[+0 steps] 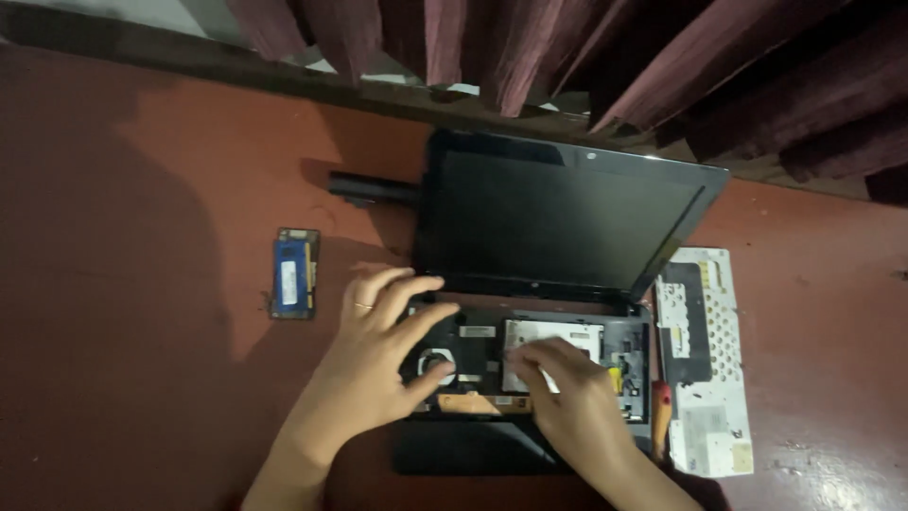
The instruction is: Disassembling a laptop to access and repair internal components using a screwdriver.
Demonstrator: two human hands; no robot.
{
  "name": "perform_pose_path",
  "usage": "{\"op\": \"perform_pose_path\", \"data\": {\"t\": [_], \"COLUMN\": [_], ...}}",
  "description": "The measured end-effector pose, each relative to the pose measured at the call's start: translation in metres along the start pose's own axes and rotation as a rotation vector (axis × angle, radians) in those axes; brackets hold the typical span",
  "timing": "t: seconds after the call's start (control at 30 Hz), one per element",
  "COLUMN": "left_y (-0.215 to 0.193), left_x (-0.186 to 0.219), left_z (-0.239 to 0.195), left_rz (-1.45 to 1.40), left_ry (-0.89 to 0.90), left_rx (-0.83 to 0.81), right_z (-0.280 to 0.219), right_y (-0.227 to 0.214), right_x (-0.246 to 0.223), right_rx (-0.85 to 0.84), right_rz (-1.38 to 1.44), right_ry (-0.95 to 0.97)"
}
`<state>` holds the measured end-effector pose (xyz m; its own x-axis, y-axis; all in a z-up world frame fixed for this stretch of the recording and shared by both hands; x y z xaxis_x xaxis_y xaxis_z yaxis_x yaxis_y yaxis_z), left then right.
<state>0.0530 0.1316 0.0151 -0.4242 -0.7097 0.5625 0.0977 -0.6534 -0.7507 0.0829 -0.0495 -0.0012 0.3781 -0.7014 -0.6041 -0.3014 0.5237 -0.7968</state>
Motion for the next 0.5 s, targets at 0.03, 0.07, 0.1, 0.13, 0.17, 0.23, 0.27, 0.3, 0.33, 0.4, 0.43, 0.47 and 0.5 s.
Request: {"op": "perform_pose_path", "data": {"t": [0.03,0.07,0.1,0.13,0.17,0.23,0.27,0.3,0.33,0.4,0.43,0.47,0.5], "left_y": [-0.001,-0.001,-0.001,-0.002,-0.001,0.000,0.001,0.002,0.003,0.006,0.005,0.005,0.005], "left_x": [0.001,0.002,0.003,0.002,0.003,0.005,0.007,0.009,0.009,0.010,0.009,0.008,0.006], "left_z": [-0.001,0.000,0.000,0.000,0.001,0.003,0.003,0.004,0.005,0.005,0.005,0.005,0.005], "left_rz": [0.001,-0.011,-0.023,-0.023,-0.006,0.006,-0.032,-0.071,-0.073,-0.084,-0.085,-0.074,-0.062], "left_ry": [-0.006,-0.002,0.002,-0.003,0.007,0.016,0.028,0.040,0.040,0.049,0.047,0.035,0.023], "left_rx": [0.002,-0.001,-0.004,-0.001,-0.010,-0.020,-0.028,-0.036,-0.038,-0.056,-0.058,-0.058,-0.057], "right_z": [0.005,0.010,0.014,0.016,0.017,0.018,0.018,0.018,0.016,0.013,0.014,0.013,0.013], "right_y": [0.006,0.007,0.009,0.012,0.013,0.013,0.012,0.012,0.011,0.013,0.014,0.013,0.012], "right_x": [-0.002,-0.012,-0.021,-0.021,-0.021,-0.021,-0.025,-0.028,-0.027,-0.027,-0.028,-0.029,-0.030], "right_rx": [-0.005,0.056,0.118,0.113,0.144,0.171,0.175,0.179,0.178,0.156,0.154,0.170,0.186], "right_rz": [0.001,-0.064,-0.129,-0.129,-0.175,-0.224,-0.227,-0.230,-0.231,-0.266,-0.265,-0.270,-0.275], "right_ry": [-0.004,-0.098,-0.192,-0.195,-0.192,-0.187,-0.204,-0.222,-0.219,-0.218,-0.217,-0.218,-0.219]}}
Point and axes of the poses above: each hand's wrist, its own z-axis towards the middle knuckle, its own y-axis out of the palm, x = y × z, the point moved 9 cm from there along z, towards the middle knuckle, and after that the axes turned 6 degrees about y, right-handed, at the moved point
